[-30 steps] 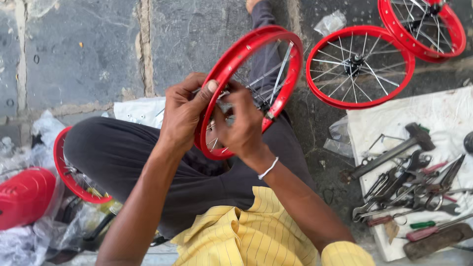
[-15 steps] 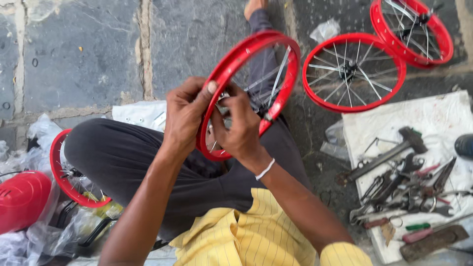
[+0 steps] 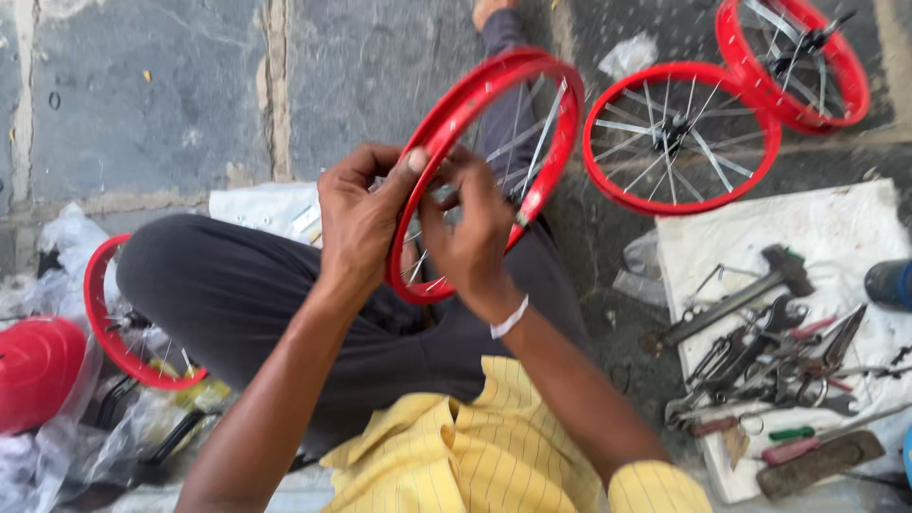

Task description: The person sits on the ground and manually installs nipples onto the ends of spokes on a red bicycle wheel rim. They repeatedly pick up small metal nipples and screw them onto the spoke tips by hand, working around the circumference of the wheel.

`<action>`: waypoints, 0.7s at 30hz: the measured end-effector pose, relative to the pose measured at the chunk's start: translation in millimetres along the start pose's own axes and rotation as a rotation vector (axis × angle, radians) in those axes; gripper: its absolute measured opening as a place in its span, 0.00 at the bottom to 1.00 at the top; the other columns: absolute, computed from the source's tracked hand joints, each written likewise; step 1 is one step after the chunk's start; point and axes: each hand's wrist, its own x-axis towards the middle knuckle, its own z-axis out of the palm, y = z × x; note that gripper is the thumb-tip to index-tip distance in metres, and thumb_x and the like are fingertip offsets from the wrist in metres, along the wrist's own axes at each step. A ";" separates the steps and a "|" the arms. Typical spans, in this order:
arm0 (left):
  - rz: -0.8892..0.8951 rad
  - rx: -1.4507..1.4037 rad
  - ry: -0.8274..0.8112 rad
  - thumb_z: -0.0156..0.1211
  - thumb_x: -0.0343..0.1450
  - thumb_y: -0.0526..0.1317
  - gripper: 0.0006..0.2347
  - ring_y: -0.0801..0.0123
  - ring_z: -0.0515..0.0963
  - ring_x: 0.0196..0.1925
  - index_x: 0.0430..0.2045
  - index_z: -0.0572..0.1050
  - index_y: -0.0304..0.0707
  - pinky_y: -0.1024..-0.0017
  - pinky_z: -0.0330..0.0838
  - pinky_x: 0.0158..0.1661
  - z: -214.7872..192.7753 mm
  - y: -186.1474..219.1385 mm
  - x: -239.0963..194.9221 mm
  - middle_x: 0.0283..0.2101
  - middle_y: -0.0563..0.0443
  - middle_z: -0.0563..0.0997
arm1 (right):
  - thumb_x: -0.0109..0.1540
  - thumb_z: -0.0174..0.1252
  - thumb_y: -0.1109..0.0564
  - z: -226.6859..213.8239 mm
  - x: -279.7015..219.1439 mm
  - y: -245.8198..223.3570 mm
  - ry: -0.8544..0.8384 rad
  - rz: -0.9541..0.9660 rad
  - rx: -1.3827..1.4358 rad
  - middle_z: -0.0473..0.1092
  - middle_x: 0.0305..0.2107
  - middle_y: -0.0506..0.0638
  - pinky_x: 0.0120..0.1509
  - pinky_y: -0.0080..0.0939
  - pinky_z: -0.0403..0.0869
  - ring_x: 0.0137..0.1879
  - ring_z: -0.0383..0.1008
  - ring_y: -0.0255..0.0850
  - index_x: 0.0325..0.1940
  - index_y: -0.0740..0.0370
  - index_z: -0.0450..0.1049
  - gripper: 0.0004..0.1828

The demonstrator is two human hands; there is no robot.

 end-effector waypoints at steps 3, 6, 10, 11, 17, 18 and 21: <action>0.089 -0.048 -0.152 0.64 0.75 0.46 0.16 0.77 0.77 0.39 0.42 0.81 0.26 0.76 0.73 0.41 -9.5 -3.0 1.0 0.39 0.52 0.81 | 0.64 0.66 0.63 4.7 -2.6 -1.9 -0.014 -0.027 0.051 0.72 0.45 0.57 0.43 0.41 0.77 0.40 0.78 0.45 0.49 0.63 0.68 0.15; 0.074 0.036 -0.059 0.65 0.75 0.46 0.16 0.77 0.78 0.40 0.43 0.80 0.28 0.76 0.74 0.43 -8.7 -16.0 -6.5 0.38 0.52 0.82 | 0.64 0.67 0.62 3.0 -8.6 -3.0 0.001 0.071 0.031 0.71 0.39 0.53 0.38 0.39 0.73 0.38 0.75 0.43 0.49 0.64 0.68 0.15; 0.058 0.060 0.093 0.66 0.74 0.45 0.15 0.73 0.76 0.36 0.41 0.80 0.28 0.73 0.73 0.38 0.1 -14.3 -13.1 0.36 0.49 0.82 | 0.66 0.62 0.63 -1.3 -7.2 -8.5 -0.044 -0.043 0.046 0.70 0.49 0.59 0.46 0.39 0.75 0.46 0.74 0.47 0.54 0.66 0.68 0.14; 0.141 0.083 0.052 0.63 0.75 0.44 0.14 0.73 0.76 0.40 0.43 0.79 0.28 0.75 0.73 0.42 -0.6 -9.9 -12.8 0.39 0.50 0.80 | 0.67 0.60 0.64 -1.0 -11.1 -10.5 -0.048 -0.094 0.072 0.69 0.52 0.62 0.49 0.41 0.76 0.48 0.74 0.48 0.57 0.68 0.68 0.16; 0.409 0.356 -0.014 0.57 0.80 0.39 0.13 0.70 0.79 0.39 0.52 0.78 0.26 0.75 0.73 0.43 5.4 21.2 18.6 0.37 0.47 0.80 | 0.70 0.65 0.61 -10.3 -30.5 6.7 -0.097 0.430 0.165 0.75 0.36 0.54 0.45 0.37 0.74 0.37 0.73 0.35 0.49 0.67 0.74 0.07; 0.240 0.304 -0.066 0.57 0.78 0.39 0.12 0.72 0.79 0.34 0.49 0.79 0.27 0.75 0.72 0.38 11.6 25.2 29.2 0.33 0.48 0.80 | 0.69 0.64 0.61 -14.3 -28.3 5.4 -0.021 0.416 0.181 0.74 0.38 0.53 0.46 0.36 0.74 0.39 0.73 0.34 0.49 0.67 0.74 0.08; 0.077 0.041 -0.157 0.58 0.76 0.39 0.13 0.76 0.79 0.34 0.49 0.79 0.27 0.76 0.74 0.37 9.5 20.4 27.2 0.34 0.53 0.83 | 0.67 0.64 0.61 -21.1 -25.0 -9.7 0.116 0.330 0.247 0.73 0.44 0.51 0.50 0.36 0.76 0.45 0.74 0.33 0.53 0.67 0.72 0.13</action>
